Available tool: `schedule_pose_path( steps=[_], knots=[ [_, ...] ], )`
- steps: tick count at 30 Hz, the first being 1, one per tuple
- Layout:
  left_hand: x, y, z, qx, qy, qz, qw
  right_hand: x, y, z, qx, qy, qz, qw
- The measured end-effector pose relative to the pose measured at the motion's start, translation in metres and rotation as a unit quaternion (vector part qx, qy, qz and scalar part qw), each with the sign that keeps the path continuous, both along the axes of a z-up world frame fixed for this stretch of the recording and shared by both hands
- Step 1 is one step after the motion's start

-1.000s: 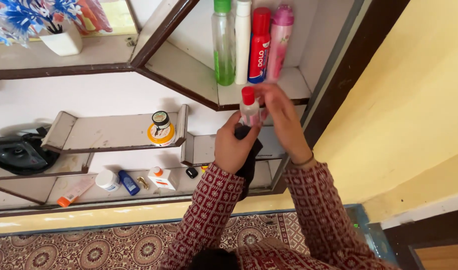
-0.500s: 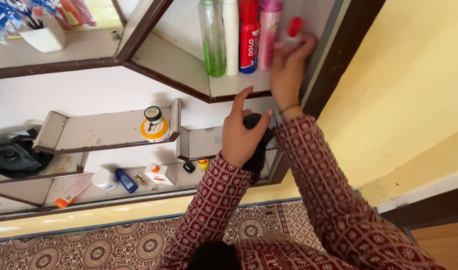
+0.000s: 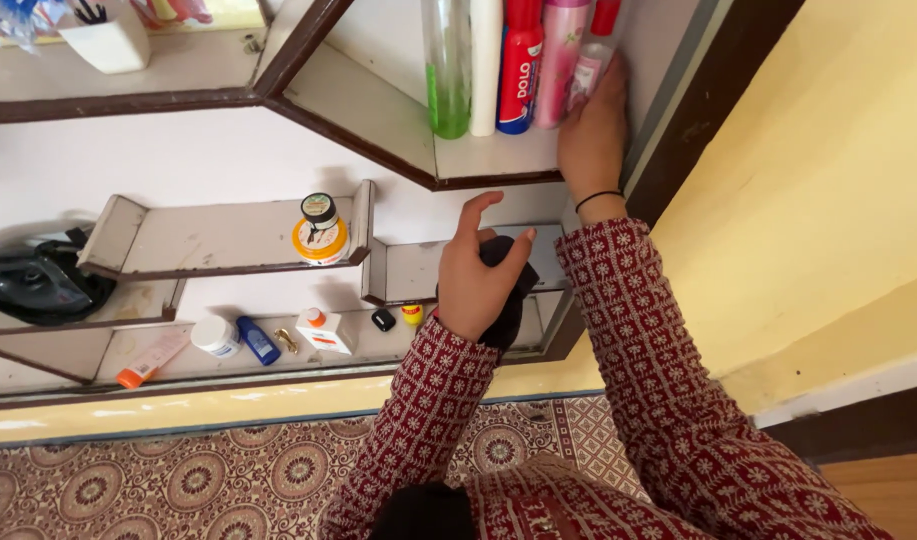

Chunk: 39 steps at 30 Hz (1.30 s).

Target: Organizing and tidying various household items and toiletries on wall-mounted shelves.

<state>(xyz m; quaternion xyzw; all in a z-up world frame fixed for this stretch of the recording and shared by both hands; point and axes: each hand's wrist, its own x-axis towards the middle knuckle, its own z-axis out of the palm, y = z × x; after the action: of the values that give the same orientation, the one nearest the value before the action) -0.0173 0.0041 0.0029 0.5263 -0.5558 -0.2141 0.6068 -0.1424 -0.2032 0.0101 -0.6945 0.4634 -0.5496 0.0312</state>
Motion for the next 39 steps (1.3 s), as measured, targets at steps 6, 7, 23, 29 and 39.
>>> schedule_pose_path(
  steps=[6, 7, 23, 29, 39],
  knots=[
    [0.013, 0.004, -0.009, 0.015, 0.032, 0.008, 0.999, 0.006, 0.027, -0.003, 0.013, 0.078, -0.004, 0.997],
    [0.017, 0.006, -0.011, 0.018, 0.047, 0.021, 0.999, 0.016, 0.049, 0.001, -0.008, 0.113, -0.049, 0.992],
    [0.134, 0.019, -0.107, -0.015, 0.277, 0.362, 0.89, 0.192, 0.111, -0.077, 0.061, 0.161, 0.399, 0.901],
    [0.155, 0.027, -0.119, 0.049, 0.241, 0.386, 0.889, 0.22, 0.099, -0.078, 0.143, 0.222, 0.37, 0.891],
    [0.149, 0.027, -0.111, 0.022, 0.283, 0.341, 0.896, 0.227, 0.093, -0.102, 0.043, 0.268, 0.333, 0.903]
  ],
)
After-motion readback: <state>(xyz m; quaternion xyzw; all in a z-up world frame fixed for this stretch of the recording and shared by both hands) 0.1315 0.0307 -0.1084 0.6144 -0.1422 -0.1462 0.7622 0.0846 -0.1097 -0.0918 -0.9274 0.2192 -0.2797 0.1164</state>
